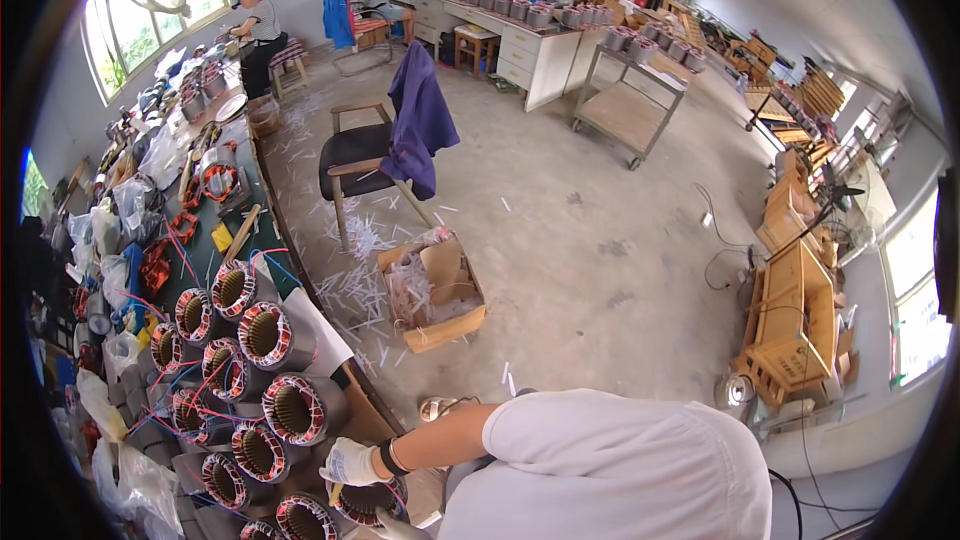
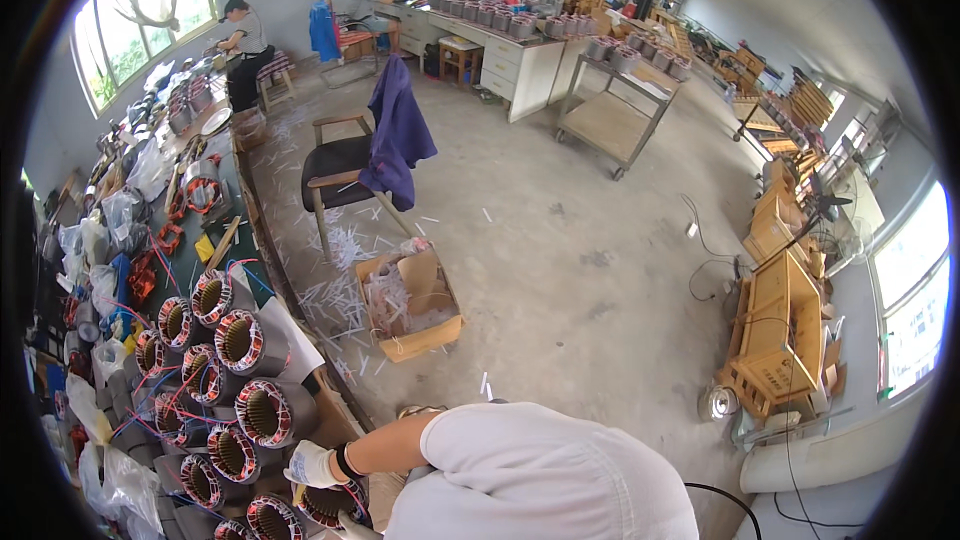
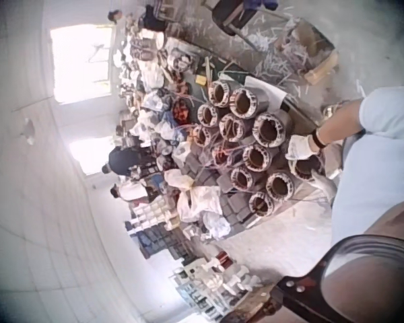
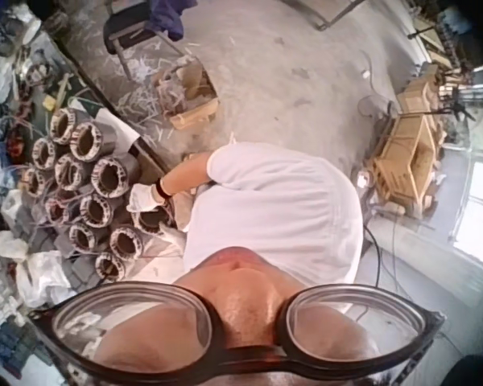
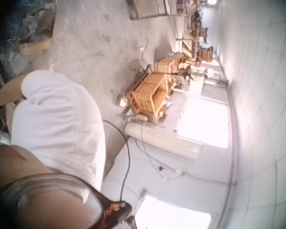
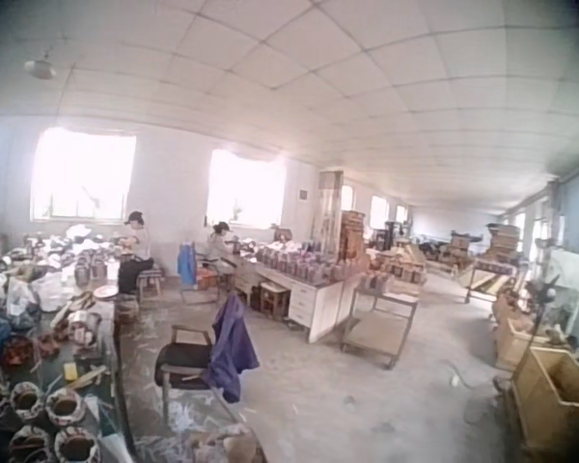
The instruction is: Assembling and wiring electric motor stators in a fabrication workshop.
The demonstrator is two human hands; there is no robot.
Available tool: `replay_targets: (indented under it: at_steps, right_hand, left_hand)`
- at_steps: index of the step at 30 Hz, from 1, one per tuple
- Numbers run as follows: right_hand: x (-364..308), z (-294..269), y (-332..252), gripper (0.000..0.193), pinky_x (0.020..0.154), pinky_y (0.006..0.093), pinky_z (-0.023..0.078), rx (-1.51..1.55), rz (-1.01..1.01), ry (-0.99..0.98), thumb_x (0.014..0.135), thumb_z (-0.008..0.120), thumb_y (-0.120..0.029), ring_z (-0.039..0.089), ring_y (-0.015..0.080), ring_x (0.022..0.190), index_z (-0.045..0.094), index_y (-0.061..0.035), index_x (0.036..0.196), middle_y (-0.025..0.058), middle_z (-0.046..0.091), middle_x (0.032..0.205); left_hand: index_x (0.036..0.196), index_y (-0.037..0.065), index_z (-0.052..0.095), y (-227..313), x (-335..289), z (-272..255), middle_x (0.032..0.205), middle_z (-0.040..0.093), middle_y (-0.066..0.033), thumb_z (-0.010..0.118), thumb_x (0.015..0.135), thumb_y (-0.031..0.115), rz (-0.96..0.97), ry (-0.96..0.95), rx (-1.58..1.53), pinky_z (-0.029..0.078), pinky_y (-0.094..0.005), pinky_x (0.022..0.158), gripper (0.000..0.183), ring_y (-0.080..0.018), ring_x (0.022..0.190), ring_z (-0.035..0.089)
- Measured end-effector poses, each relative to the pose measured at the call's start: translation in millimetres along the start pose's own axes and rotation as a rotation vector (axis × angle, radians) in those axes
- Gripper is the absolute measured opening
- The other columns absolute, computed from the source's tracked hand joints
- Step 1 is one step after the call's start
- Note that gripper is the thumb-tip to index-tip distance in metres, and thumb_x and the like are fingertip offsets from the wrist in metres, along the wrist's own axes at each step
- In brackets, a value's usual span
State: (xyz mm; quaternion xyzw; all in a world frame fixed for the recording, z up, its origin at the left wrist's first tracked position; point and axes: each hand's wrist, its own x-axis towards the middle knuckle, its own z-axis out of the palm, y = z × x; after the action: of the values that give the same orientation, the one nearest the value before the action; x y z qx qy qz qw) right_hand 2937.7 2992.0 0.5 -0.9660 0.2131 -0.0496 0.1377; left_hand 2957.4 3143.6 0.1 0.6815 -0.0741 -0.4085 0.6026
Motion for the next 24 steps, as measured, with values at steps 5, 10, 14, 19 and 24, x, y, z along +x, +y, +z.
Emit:
replay_targets:
  at_steps: [5,10,14,19,24]
  right_hand:
    - [-14,1,3,0.012,0.050,0.0403,0.042,0.005,-0.076,0.025,0.088,0.051,-0.026,0.061,0.0258,0.055,0.058,-0.0155,0.087,0.0030,0.060,0.062]
    - [-33,-29,16,0.016,0.052,0.0413,0.046,0.099,-0.082,-0.067,0.080,0.059,-0.022,0.065,0.0282,0.064,0.059,-0.0127,0.092,0.0059,0.062,0.069]
    - [-40,-31,34,0.016,0.051,0.0416,0.046,0.135,-0.016,-0.084,0.079,0.059,-0.021,0.066,0.0286,0.066,0.059,-0.0128,0.093,0.0074,0.064,0.073]
    - [-30,-38,12,0.013,0.047,0.0429,0.044,0.337,-0.146,0.021,0.083,0.053,-0.021,0.064,0.0283,0.060,0.060,-0.0105,0.081,0.0072,0.063,0.063]
    - [7,-56,39,0.025,0.058,0.0472,0.051,0.131,-0.081,-0.082,0.091,0.046,-0.025,0.067,0.0331,0.070,0.063,-0.0093,0.083,0.0144,0.068,0.076]
  left_hand:
    - [0.141,0.001,0.040,0,2,2,0.131,0.054,-0.0156,0.064,0.087,0.019,0.046,-0.098,-0.015,0.045,-0.0404,0.097,0.062,-0.0285,0.114,0.055]
    - [0.139,0.000,0.041,-2,3,-7,0.132,0.053,-0.0157,0.062,0.086,0.013,0.085,-0.146,-0.065,0.045,-0.0395,0.098,0.059,-0.0275,0.115,0.054]
    - [0.138,-0.001,0.041,2,10,-4,0.132,0.052,-0.0157,0.060,0.085,0.008,0.105,-0.233,-0.079,0.045,-0.0388,0.098,0.057,-0.0266,0.116,0.053]
    - [0.137,-0.002,0.042,-6,-4,-30,0.132,0.051,-0.0158,0.058,0.084,0.002,0.093,-0.012,-0.102,0.045,-0.0379,0.099,0.055,-0.0256,0.117,0.052]
    - [0.134,0.001,0.044,-65,64,-39,0.125,0.055,-0.0112,0.060,0.084,0.006,0.023,0.041,-0.156,0.046,-0.0359,0.096,0.053,-0.0209,0.111,0.054]
